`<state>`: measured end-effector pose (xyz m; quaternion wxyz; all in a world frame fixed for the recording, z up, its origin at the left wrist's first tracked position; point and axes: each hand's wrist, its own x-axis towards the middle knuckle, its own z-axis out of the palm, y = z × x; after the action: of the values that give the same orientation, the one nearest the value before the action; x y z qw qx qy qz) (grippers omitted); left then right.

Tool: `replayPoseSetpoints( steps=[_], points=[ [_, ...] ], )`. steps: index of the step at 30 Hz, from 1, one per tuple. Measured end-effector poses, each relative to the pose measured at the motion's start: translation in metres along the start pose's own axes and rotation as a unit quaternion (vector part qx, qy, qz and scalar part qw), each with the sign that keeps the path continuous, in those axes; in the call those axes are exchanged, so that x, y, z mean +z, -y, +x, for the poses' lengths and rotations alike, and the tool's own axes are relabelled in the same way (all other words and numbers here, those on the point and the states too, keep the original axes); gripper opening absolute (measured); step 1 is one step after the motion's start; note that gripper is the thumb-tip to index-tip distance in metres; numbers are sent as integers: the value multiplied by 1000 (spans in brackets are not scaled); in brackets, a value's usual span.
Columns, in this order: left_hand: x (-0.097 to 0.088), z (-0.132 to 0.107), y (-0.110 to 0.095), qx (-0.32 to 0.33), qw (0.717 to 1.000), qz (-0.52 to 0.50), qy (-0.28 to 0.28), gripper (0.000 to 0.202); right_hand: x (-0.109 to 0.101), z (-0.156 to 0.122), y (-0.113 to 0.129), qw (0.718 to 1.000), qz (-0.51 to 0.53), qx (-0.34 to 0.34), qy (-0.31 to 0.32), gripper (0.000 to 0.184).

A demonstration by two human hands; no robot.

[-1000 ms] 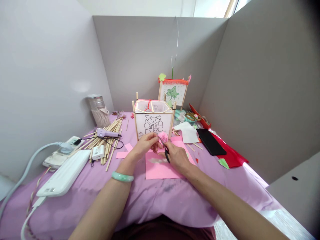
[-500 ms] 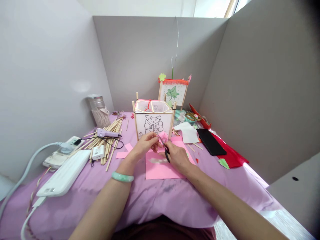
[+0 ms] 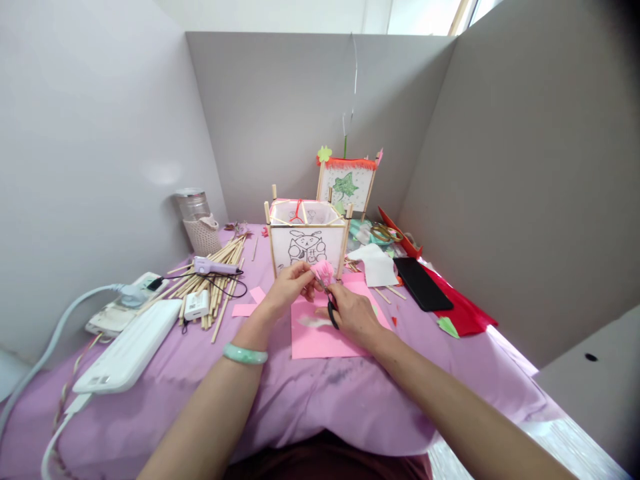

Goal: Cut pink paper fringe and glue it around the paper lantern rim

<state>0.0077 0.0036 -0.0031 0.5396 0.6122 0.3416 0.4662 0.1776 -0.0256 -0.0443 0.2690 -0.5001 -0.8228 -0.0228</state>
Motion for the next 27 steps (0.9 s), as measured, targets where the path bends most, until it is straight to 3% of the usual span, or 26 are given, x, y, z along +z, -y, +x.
replayPoseSetpoints(
  steps=[9,18,27],
  points=[
    [-1,1,0,0,1000,-16,5,26,0,2,1,1000,-4,15,1,27],
    [-1,1,5,-28,999,-2,45,24,-1,2,3,1000,5,19,-8,31],
    [0,-1,2,-28,999,-3,46,20,-1,2,3,1000,5,20,-7,27]
  ],
)
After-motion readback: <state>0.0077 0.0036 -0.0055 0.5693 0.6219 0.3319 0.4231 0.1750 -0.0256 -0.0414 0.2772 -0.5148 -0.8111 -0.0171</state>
